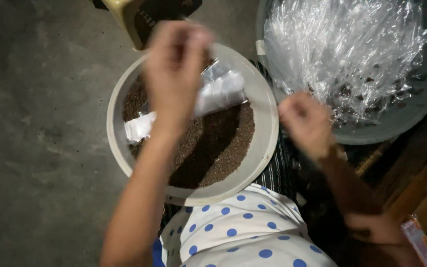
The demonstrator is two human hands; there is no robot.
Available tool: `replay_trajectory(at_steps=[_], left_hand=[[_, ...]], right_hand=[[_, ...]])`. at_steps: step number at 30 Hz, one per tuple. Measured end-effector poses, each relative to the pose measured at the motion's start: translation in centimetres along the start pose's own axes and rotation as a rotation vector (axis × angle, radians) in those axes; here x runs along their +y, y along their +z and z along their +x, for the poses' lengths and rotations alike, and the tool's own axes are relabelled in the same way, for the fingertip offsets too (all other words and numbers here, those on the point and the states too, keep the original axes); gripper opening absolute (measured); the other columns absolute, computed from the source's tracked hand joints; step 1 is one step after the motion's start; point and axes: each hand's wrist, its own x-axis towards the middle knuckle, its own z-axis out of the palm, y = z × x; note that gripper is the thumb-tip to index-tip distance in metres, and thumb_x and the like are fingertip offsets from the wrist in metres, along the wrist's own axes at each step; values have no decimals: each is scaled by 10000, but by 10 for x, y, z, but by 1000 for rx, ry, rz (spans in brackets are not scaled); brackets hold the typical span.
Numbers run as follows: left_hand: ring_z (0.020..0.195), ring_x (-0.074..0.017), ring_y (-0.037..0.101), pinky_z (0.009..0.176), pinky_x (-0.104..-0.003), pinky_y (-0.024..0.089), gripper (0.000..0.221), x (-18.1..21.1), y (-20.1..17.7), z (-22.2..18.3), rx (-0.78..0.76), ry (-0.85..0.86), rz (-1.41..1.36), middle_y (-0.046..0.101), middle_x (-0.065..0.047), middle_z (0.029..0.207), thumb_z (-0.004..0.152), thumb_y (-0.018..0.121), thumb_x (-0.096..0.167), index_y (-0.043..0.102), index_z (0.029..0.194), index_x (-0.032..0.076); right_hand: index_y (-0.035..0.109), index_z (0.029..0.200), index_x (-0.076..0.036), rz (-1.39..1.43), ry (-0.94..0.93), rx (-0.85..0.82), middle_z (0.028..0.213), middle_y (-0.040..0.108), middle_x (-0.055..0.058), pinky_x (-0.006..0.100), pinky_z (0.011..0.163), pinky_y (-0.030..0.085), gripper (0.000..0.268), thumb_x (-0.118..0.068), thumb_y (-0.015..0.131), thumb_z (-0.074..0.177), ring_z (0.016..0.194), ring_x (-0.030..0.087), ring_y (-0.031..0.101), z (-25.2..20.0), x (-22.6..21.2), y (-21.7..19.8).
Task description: Filling small plastic bags with granular food material from a large bowl
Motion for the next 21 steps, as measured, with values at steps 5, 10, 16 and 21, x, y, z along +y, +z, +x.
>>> replay_trajectory(at_steps=[5,10,16,21], left_hand=[[791,-313,632,748,-494,567,189,-92,59,-88,-647,268,999,665,-116,820,787,800,0,705,950,9],[613,-312,563,570,-417,461,111,-113,60,-103,-578,296,905,574,-121,683,749,689,-113,657,724,-9],[691,-218,711,607,-303,592,105,-14,14,-49,-511,-172,344,768,-133,825,875,692,-64,767,885,9],[1011,-243,617,912,-429,389,168,90,-21,-28,-474,-70,328,733,-42,1112,952,718,115,777,1108,92]], right_hand=[[689,1082,6,-595,167,193,1022,573,187,467,777,443,178,-165,646,1104,921,357,583,-25,140,-56],[686,1225,50,-501,146,273,1116,547,237,468,989,405,340,-233,507,1162,1099,410,534,-25,136,-60],[681,1101,-72,276,517,205,881,724,65,294,607,569,326,-327,478,1088,641,170,683,32,-27,-2],[501,1196,11,884,284,-136,902,622,113,227,690,559,215,-120,556,1035,733,144,651,61,-76,59]])
